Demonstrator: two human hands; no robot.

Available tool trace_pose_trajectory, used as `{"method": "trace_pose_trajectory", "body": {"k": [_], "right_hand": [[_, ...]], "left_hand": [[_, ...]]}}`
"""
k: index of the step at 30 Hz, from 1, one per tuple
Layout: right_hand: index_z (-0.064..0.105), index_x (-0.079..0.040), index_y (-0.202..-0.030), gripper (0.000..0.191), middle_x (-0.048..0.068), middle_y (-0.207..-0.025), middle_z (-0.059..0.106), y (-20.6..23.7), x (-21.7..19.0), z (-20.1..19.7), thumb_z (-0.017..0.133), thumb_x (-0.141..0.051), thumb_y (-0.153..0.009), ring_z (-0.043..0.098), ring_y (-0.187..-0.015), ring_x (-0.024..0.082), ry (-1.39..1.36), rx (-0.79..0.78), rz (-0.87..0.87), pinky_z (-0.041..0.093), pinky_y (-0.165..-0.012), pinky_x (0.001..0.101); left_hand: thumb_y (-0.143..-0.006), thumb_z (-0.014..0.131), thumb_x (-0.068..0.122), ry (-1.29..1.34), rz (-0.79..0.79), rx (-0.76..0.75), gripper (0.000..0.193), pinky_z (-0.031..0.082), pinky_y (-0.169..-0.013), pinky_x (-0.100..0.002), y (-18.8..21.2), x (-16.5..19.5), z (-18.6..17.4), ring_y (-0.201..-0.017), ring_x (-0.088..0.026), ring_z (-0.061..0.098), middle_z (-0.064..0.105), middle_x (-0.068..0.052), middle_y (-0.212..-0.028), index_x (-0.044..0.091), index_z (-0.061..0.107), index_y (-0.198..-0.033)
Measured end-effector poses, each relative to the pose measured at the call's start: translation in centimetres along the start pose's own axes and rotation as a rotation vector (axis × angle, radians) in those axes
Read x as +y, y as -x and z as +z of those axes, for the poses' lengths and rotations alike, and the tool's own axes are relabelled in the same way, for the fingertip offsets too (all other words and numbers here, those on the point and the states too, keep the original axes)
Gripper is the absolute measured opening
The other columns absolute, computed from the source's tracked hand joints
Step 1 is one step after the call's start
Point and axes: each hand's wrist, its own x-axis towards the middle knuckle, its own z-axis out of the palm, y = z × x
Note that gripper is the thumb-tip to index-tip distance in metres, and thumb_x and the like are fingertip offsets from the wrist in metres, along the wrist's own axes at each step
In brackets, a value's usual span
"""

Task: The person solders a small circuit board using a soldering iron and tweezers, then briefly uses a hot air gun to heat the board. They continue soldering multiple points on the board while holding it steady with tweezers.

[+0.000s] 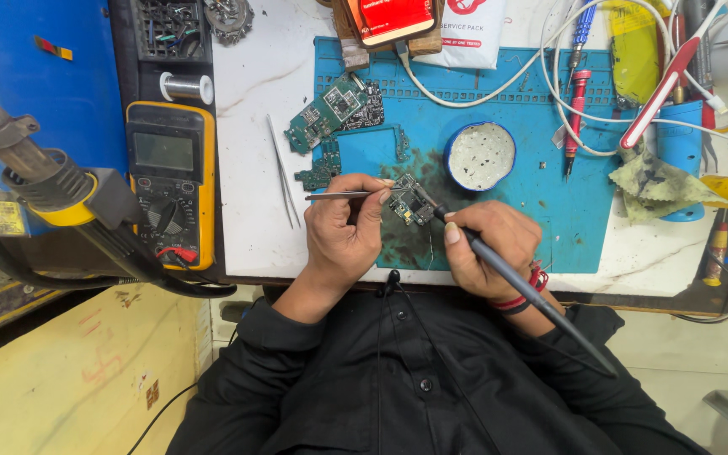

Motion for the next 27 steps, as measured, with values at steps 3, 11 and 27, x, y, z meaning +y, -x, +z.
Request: {"method": "trace_pose_trajectory", "body": {"k": [3,11,27], "right_hand": [[0.065,-0.001,-0.093,0.004,0.012,-0.084,0.071,-0.02,-0.06,0.05,0.068,-0.003,-0.092,0.066,-0.066,0.025,-0.005,0.017,0.008,0.049,-0.061,0.0341],[0.064,-0.001,-0.094,0.005,0.012,-0.084,0.071,-0.13,-0.12,0.02,0.068,-0.003,-0.093,0.067,-0.068,0.026,-0.016,0.003,-0.028,0.051,-0.063,0.0343],[0.065,-0.001,-0.094,0.005,0.012,-0.083,0.071,-0.08,0.01,0.13,0.069,-0.003,-0.092,0.065,-0.065,0.024,0.009,0.001,-0.01,0.049,-0.06,0.034]], "left_hand": [[-0.104,0.067,0.002,0.024,0.005,-0.009,0.008,0.052,-0.062,-0.021,-0.05,-0.05,-0.03,-0.072,-0.005,0.065,0.077,-0.008,-0.098,0.003,0.062,-0.111],[-0.104,0.067,0.002,0.019,-0.004,-0.002,0.008,0.054,-0.065,-0.021,-0.02,0.08,-0.08,-0.074,-0.006,0.066,0.077,-0.008,-0.099,0.002,0.062,-0.11],[-0.104,0.067,0.003,-0.003,0.004,0.003,0.008,0.053,-0.064,-0.022,-0.05,0.12,-0.06,-0.073,-0.006,0.066,0.076,-0.006,-0.094,0.002,0.062,-0.111]]}}
